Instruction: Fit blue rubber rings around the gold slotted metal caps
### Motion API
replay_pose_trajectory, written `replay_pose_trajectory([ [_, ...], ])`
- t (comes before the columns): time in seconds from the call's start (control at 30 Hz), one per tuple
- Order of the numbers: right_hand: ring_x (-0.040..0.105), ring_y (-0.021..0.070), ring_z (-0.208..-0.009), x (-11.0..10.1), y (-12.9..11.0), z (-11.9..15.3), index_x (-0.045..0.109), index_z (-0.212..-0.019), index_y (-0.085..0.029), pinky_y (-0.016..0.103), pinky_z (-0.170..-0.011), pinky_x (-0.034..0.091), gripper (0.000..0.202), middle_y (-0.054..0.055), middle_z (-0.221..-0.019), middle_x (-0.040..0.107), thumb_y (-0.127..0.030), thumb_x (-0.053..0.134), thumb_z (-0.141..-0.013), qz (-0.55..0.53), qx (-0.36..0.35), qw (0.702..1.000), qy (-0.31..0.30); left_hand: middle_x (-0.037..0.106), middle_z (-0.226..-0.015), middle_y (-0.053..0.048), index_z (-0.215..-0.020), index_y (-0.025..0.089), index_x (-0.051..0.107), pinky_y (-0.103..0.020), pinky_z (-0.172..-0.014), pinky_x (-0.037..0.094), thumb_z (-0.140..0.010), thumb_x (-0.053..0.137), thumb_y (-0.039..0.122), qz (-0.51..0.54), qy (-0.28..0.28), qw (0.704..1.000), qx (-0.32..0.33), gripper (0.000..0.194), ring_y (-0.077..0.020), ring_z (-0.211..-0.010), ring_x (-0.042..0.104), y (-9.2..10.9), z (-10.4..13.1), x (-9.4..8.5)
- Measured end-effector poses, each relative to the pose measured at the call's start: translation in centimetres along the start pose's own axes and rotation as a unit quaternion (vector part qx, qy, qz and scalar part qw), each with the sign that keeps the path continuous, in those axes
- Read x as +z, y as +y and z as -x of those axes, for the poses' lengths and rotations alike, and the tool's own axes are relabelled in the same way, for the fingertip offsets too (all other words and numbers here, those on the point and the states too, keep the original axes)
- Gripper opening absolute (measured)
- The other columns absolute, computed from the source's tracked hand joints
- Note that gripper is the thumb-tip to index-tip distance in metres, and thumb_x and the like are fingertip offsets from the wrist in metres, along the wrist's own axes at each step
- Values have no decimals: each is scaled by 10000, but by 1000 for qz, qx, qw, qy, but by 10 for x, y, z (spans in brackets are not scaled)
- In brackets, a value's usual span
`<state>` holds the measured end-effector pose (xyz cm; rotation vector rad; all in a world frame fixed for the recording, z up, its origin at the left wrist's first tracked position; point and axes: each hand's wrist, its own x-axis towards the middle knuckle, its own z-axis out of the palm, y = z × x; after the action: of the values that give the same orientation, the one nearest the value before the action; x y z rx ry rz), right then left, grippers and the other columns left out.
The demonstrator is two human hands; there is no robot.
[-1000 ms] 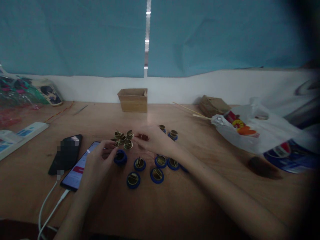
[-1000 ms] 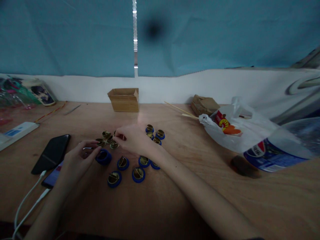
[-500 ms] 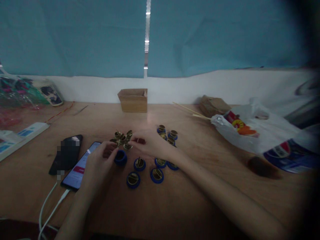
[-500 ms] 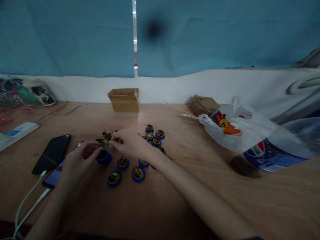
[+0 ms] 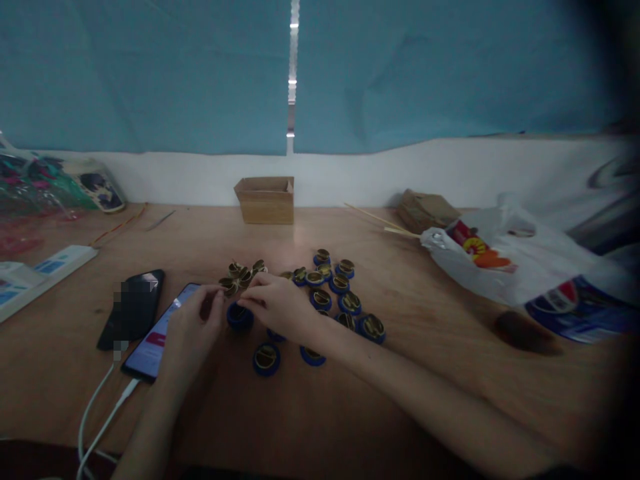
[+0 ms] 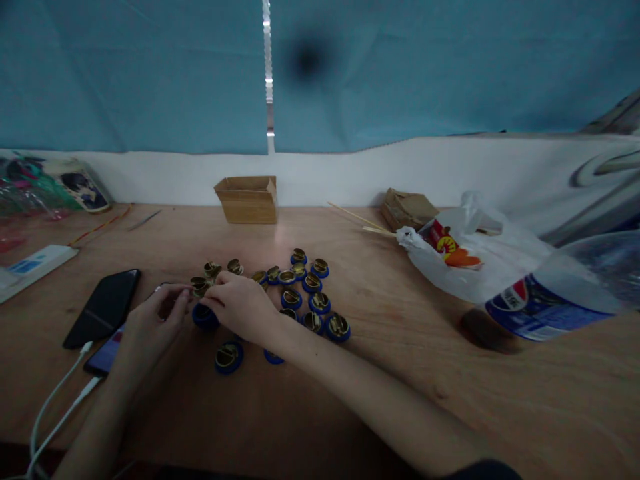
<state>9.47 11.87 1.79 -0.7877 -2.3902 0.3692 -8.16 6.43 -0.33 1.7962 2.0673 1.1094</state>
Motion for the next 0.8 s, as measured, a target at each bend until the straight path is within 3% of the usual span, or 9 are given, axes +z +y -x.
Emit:
replay_pose_trajectory([
  [0.27,590,160,-789,10,-7,4,709,-885,-156,262,-669,418,201,66,-920,662,-233,534,-945,64,-49,997,-14,722,-877,-59,-949,205,635,-337,-701,525,-881,487,399,3,-1,1000,-11,254,-237,-787,694,-5,0,2],
  [0.43,599,145,-804,6,-7,1,673,-1028,-161,241,-645,409,260,59,-944,666,-271,440,-990,47,-55,997,-11,725,-860,-60,-945,202,644,-332,-688,529,-877,492,409,2,-1,1000,-14,266,-236,-769,699,-8,-1,1],
  [0.57,583,139,-778,-28,-6,-8,664,-919,-141,246,-654,380,264,64,-902,666,-231,424,-979,41,-25,999,-5,725,-848,-49,-937,205,651,-316,-699,526,-877,498,376,6,21,1000,-15,237,-222,-768,698,-6,-1,-1],
  [0.63,544,128,-681,-53,-7,-10,645,-806,-145,252,-620,343,284,33,-752,640,-234,431,-970,66,-6,998,-14,724,-847,-46,-954,203,658,-306,-695,528,-876,504,378,20,47,999,-15,246,-212,-752,694,-4,0,-2],
  [0.8,485,122,-598,-105,1,13,574,-681,-168,270,-581,298,293,11,-654,594,-229,468,-947,124,36,991,-44,716,-873,-36,-981,206,656,-295,-682,529,-868,542,389,72,90,993,-4,243,-195,-739,683,17,6,-4],
])
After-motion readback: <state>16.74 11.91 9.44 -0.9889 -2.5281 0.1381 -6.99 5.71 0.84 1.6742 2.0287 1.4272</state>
